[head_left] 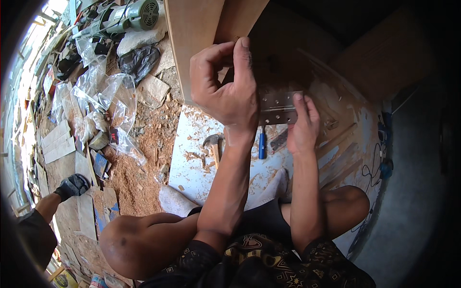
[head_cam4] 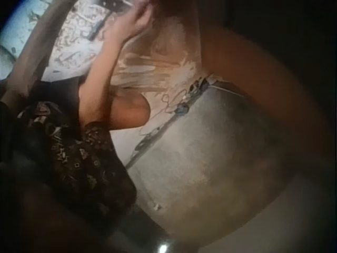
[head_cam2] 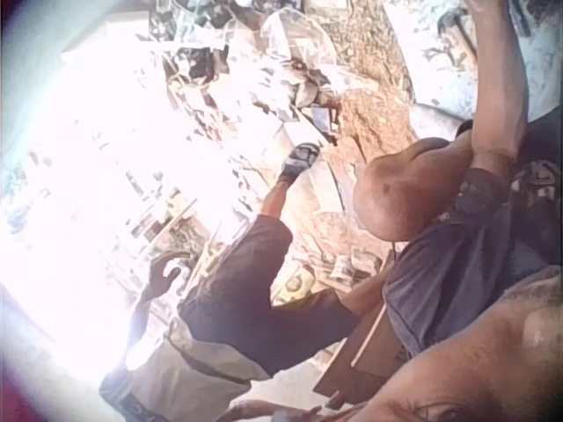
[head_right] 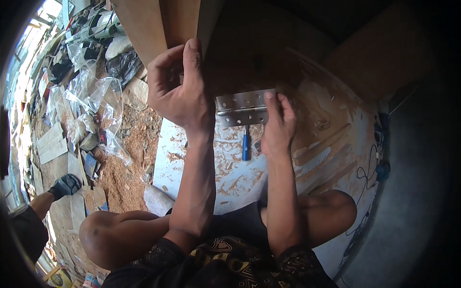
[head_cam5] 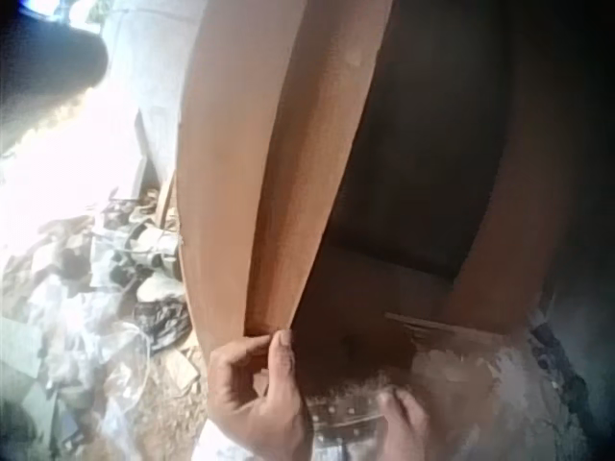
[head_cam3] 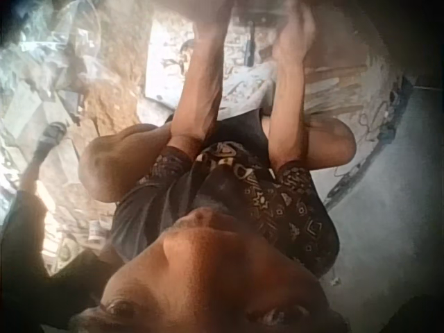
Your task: The person uses a chisel and a hammer to carve out a recessed area on a wooden door frame. They then place a metal hinge into the carved space and check the fit.
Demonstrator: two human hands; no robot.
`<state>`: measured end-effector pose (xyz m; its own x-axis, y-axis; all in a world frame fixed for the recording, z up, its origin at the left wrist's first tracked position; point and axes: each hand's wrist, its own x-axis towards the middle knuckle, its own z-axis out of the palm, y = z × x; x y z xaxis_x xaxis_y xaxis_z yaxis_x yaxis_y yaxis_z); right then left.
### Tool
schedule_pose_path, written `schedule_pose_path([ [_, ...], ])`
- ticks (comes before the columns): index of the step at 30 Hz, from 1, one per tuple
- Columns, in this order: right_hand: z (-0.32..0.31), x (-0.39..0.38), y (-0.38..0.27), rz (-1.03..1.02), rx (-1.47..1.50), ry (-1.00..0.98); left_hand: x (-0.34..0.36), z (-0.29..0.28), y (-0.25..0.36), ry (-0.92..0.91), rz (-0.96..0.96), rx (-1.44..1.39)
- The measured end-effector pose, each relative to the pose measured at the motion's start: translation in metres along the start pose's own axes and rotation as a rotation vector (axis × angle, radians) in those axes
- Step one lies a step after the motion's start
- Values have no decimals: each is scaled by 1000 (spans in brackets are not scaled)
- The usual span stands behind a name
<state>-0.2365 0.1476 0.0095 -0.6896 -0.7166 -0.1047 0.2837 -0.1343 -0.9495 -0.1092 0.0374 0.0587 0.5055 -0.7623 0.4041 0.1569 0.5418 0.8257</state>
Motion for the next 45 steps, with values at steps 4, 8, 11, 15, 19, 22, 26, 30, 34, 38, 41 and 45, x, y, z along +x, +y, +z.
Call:
schedule_pose_path([
  [4, 19, 4, -41, -59, -43, 14, -3, 15, 12, 128, -210, -197],
  [8, 27, -3, -68, -54, -110, 43, -5, 12, 6, 139, -196, -145],
  [11, 29, -6, -78, -159, -144, -56, 1, 15, -3, 166, -90, -108],
  [15, 34, -12, -95, -142, -175, -152, 0, 20, 7, 184, -111, -65],
  [19, 50, -16, -108, -155, -261, -260, 6, 24, 5, 188, 50, 77],
  [22, 57, -10, -108, -214, -312, -299, 11, 17, 7, 92, 153, 277],
  [26, 92, -11, -101, -294, -358, -355, -5, -34, -5, 147, -170, 29],
  [30, 120, 1, -75, -488, -581, -466, -53, -49, -19, 170, -507, -125],
  [34, 134, 18, -51, -691, -642, -393, -56, -45, -31, 124, -898, -523],
  [38, 143, 10, -55, -702, -777, -267, -51, -41, -38, 81, -1036, -709],
  [41, 144, 18, -54, -712, -803, -282, -51, -37, -36, 86, -1164, -773],
  [45, 150, 23, -41, -783, -696, -280, -40, -33, -35, 169, -1128, -775],
])
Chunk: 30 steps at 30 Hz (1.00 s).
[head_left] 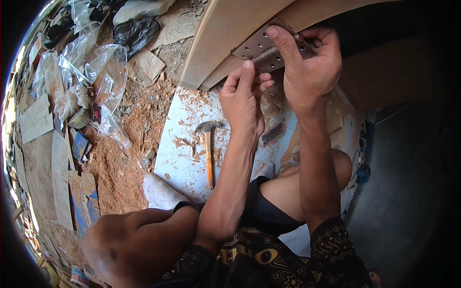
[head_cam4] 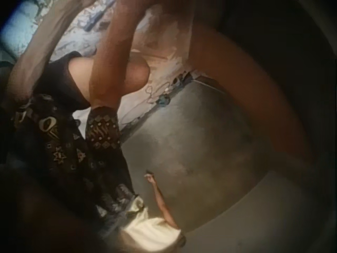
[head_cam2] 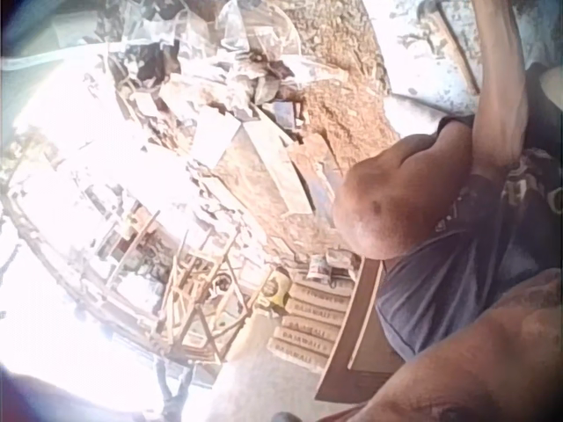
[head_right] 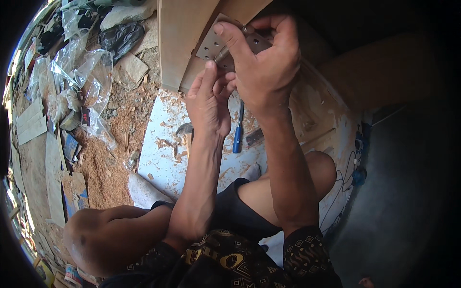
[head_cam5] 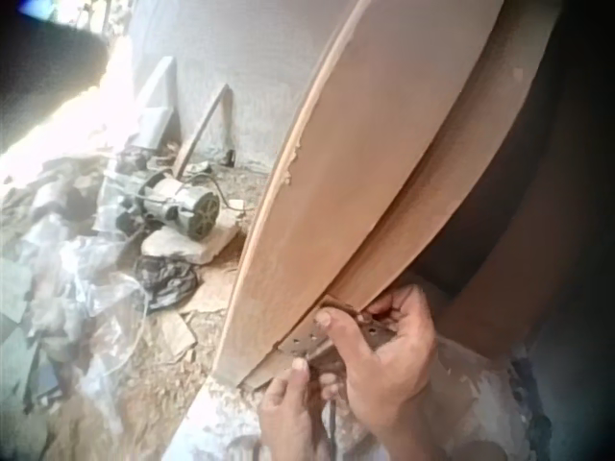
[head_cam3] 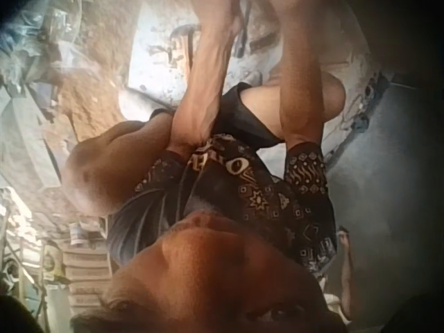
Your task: The person uses a chisel and a hammer to carve out a recessed area on a wooden door frame. They then place a metal hinge into the carved space and check the fit.
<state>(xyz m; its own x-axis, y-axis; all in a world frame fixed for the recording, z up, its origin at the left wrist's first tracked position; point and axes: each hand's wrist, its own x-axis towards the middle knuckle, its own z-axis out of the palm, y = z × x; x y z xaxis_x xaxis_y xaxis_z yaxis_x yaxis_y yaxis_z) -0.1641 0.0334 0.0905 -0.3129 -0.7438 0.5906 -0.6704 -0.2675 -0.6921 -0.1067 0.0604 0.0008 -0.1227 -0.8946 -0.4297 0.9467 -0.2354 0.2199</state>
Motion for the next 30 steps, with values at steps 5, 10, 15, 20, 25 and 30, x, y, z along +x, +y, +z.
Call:
schedule_pose_path([
  [5, 3, -2, 11, -91, 29, 36, 6, -4, 0, 21, -95, -14],
  [10, 7, -1, 10, -70, 88, 27, 2, -1, 7, -8, -255, -94],
  [15, 6, -1, 11, -40, -46, -13, 18, -8, -2, -59, -252, -209],
  [20, 4, -2, 11, -58, -83, 25, 14, -5, -6, -93, -224, -248],
  [25, 8, -5, 9, -98, -92, 55, 18, -20, -10, -249, -187, -378],
  [30, 12, -4, 25, -144, 48, 80, 18, -27, -13, -122, -155, -260],
])
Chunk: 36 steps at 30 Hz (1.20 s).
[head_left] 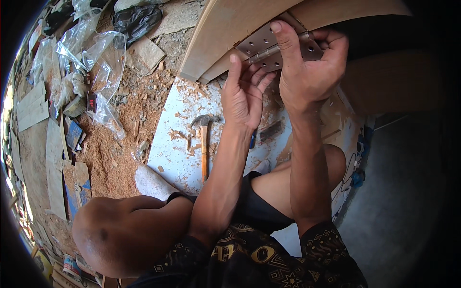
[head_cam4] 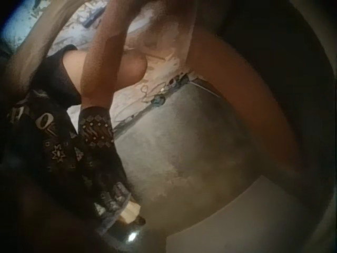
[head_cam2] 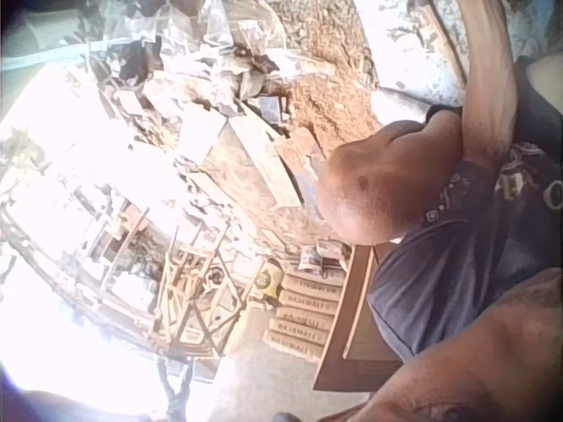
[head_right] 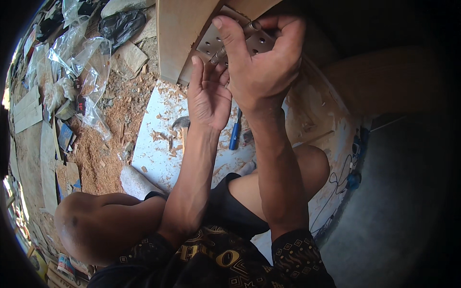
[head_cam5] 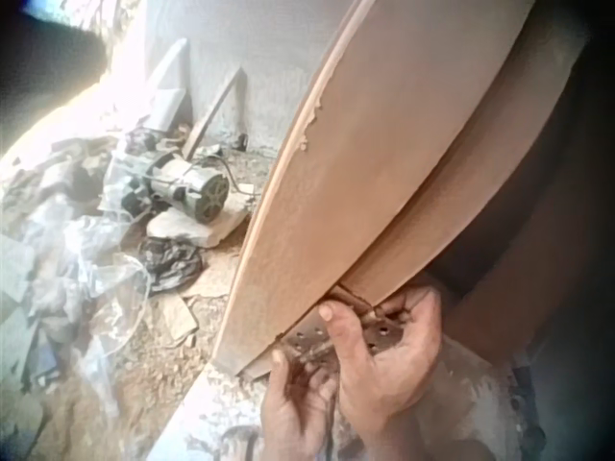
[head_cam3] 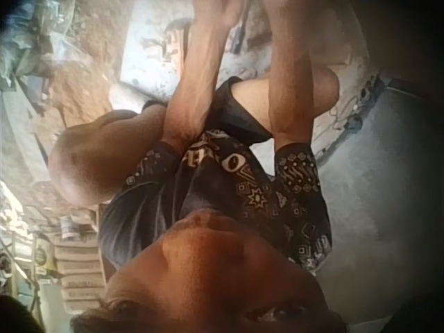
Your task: The person uses a chisel and a hammer to carve out a recessed area on a wooden door frame. They then place a metal hinge into the carved space and check the fit.
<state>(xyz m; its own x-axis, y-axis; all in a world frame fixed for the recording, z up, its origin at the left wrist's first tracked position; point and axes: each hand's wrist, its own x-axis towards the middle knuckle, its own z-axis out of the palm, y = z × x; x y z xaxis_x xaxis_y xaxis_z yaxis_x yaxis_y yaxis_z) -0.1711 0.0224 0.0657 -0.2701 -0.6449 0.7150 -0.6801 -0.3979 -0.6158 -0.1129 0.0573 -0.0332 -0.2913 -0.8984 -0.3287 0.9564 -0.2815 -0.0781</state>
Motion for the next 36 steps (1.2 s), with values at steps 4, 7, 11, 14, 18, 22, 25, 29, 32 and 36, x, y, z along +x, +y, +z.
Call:
schedule_pose_path([
  [4, -2, -3, 5, 29, 59, -11, 2, 12, -5, 187, 130, 297],
  [7, 1, -1, -6, 73, 139, -47, 2, 15, -5, 233, 245, 475],
  [11, 0, 7, -4, -49, 85, -96, 7, 11, 1, 246, 374, 655],
  [14, -8, 4, -5, 58, 205, -81, 7, 6, -5, 250, 369, 655],
  [18, -10, -5, -26, 416, 386, -62, 6, 13, -9, 231, 342, 563],
  [22, 5, -18, -11, 291, 150, 8, 8, 7, -6, 203, 331, 554],
  [25, 4, -19, -12, 286, 119, 17, 8, 4, -6, 222, 326, 594],
  [29, 9, -19, -13, 277, 164, 49, 11, 2, -2, 189, 342, 595],
  [32, 10, -18, -17, 279, 165, 40, 13, -1, 11, 173, 317, 645],
  [36, 9, -19, -17, 255, 231, 58, 10, 2, 13, 166, 311, 708],
])
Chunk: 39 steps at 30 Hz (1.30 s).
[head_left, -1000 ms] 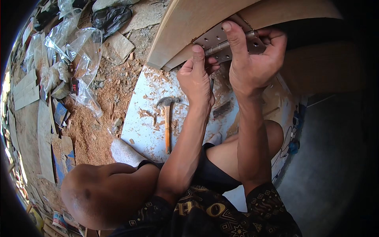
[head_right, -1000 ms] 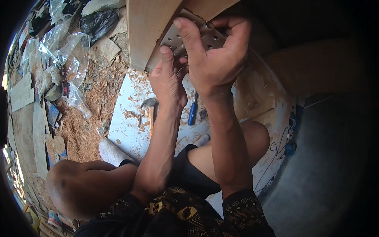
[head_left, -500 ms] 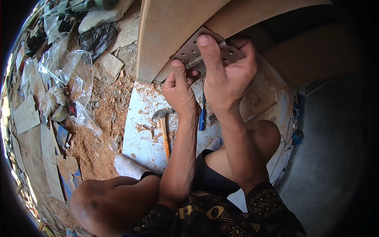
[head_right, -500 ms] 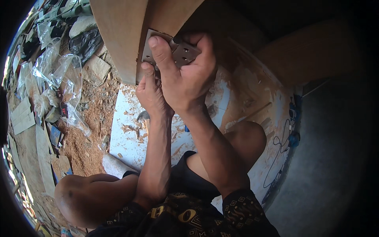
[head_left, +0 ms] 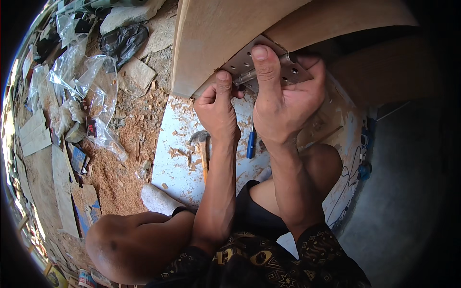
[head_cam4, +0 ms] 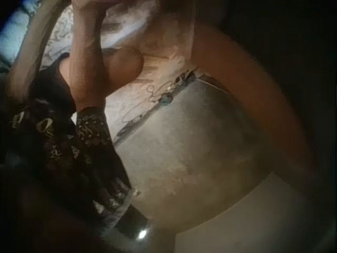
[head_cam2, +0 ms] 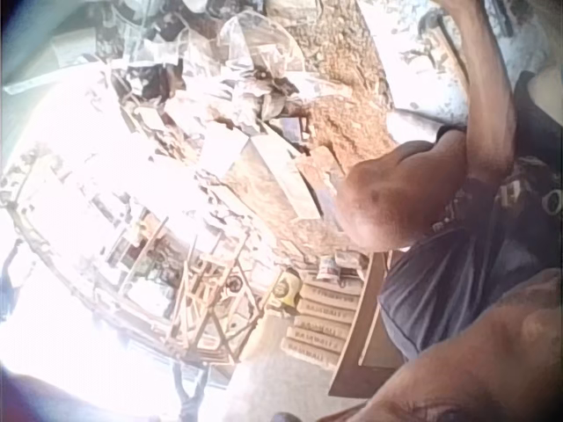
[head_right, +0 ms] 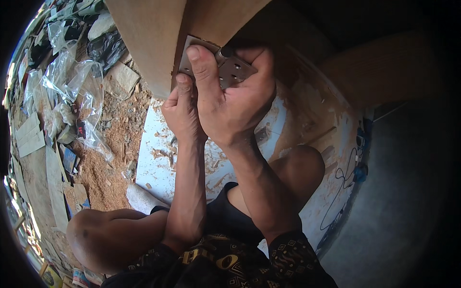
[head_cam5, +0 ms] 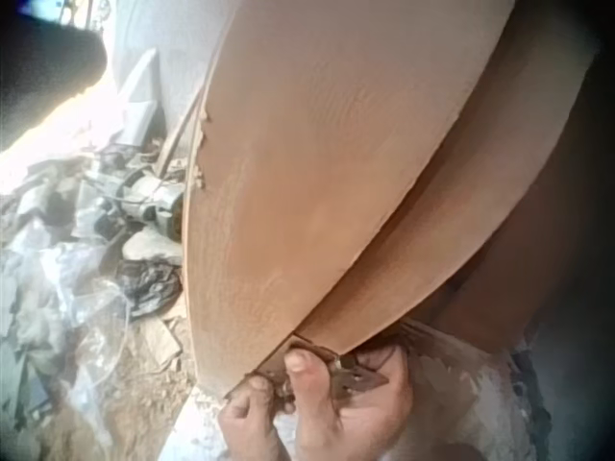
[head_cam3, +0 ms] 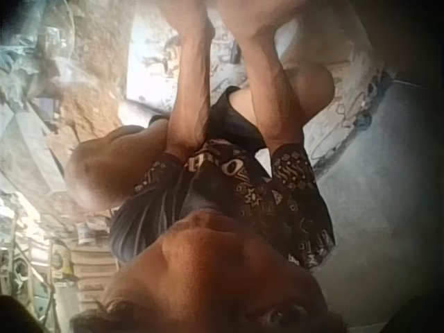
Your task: The person uses a chisel and a hammer to carve out a recessed area on a wooden door frame. They then place a metal hinge into the carved space and check the fit.
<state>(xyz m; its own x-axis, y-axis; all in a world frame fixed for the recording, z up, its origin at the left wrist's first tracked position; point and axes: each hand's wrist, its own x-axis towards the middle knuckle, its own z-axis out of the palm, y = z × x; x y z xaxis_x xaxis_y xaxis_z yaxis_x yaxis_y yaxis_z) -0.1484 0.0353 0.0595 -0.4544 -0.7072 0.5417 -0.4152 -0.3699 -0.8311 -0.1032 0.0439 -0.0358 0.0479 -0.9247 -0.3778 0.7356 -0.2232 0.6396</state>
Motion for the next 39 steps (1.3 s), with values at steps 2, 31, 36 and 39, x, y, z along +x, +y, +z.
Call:
schedule_pose_path([
  [2, 1, 0, 1, 0, 8, 6, 6, -2, -4, 38, -51, -92],
  [31, 17, 2, 9, -117, 90, 129, 17, -19, -8, -75, 61, -28],
  [36, 15, 2, 9, -116, 85, 109, 17, -20, -12, -71, 90, 18],
  [39, 15, 4, 11, -134, 61, 114, 17, -20, -7, -86, 71, -30],
])
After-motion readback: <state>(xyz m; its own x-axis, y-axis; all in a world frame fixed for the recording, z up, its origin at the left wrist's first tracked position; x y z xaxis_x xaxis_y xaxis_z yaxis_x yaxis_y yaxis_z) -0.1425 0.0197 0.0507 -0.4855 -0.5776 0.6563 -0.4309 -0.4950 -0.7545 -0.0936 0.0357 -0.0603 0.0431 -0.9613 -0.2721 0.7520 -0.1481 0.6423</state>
